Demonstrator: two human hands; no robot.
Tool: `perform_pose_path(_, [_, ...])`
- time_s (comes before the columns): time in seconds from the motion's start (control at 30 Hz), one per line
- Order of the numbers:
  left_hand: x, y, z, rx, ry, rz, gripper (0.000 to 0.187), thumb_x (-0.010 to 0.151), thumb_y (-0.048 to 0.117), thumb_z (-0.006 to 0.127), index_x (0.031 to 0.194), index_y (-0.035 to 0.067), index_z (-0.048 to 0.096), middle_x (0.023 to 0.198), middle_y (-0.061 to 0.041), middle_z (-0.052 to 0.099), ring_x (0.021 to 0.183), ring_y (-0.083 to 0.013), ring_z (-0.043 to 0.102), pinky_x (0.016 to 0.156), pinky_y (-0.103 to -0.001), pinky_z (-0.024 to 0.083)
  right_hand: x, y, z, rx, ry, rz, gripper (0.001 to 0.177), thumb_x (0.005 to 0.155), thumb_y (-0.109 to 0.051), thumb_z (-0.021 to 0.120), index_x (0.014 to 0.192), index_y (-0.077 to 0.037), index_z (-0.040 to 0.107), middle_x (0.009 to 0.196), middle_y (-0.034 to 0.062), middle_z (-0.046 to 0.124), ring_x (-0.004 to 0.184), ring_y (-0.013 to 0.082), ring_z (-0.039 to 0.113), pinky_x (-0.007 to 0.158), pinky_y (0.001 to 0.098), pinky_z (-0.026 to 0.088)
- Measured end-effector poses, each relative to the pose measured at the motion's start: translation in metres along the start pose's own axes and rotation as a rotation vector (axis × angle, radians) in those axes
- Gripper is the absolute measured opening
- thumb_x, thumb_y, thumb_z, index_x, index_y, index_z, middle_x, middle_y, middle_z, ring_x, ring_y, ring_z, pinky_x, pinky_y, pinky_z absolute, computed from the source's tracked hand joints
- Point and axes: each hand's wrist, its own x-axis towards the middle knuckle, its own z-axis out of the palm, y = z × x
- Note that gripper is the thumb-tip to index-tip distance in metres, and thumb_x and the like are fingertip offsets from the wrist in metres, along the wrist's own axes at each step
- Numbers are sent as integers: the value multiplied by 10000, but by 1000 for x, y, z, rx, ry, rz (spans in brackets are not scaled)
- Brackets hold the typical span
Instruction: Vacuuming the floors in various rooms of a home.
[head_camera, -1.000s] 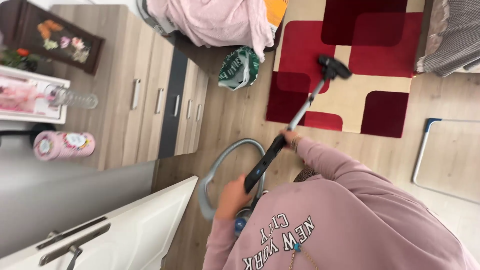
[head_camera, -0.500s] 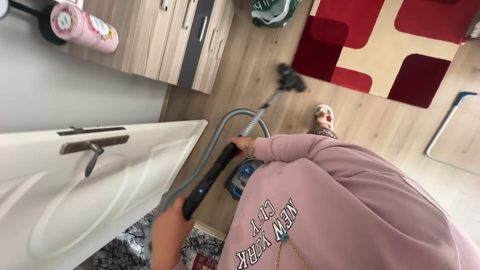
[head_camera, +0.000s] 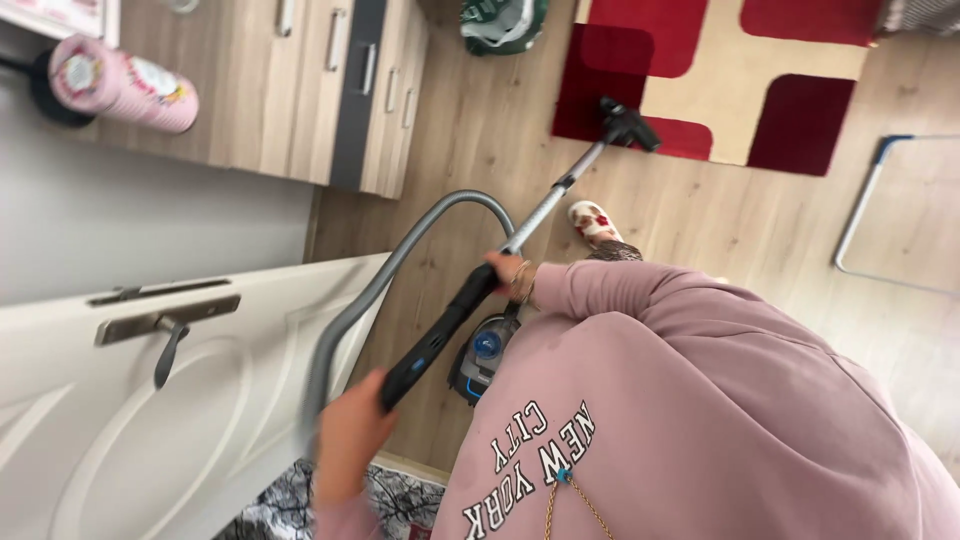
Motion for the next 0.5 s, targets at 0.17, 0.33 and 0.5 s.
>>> perform_pose_path(0.17, [98, 82, 65, -27, 14, 237, 290, 742, 159, 732, 987, 128, 580, 777, -180, 712, 755, -442, 691, 654, -567, 536, 93, -31, -129, 128, 128, -71, 419, 888, -381, 677, 1093, -17, 643, 971, 143, 741, 810, 296, 750, 720, 481, 650])
perform_pose_path(0.33, [168, 166, 129, -130, 25, 341, 319, 739, 173, 748, 999, 101, 577, 764, -207, 704, 759, -454, 690, 663, -581, 536, 118, -104, -230, -18, 291, -156, 497, 949, -491, 665, 1091, -14, 667, 868, 146, 688, 674, 305, 633, 566, 461, 506])
perform_pose_path(0.5, [224, 234, 170, -234, -24, 409, 380, 720, 175, 752, 1042, 71, 579, 814, -219, 716, 775, -456, 695, 689, -568, 548, 125, -166, -297, 47, 481, -208, 437, 951, -421, 641, 1105, -13, 660, 933, 144, 734, 744, 294, 739, 618, 443, 620])
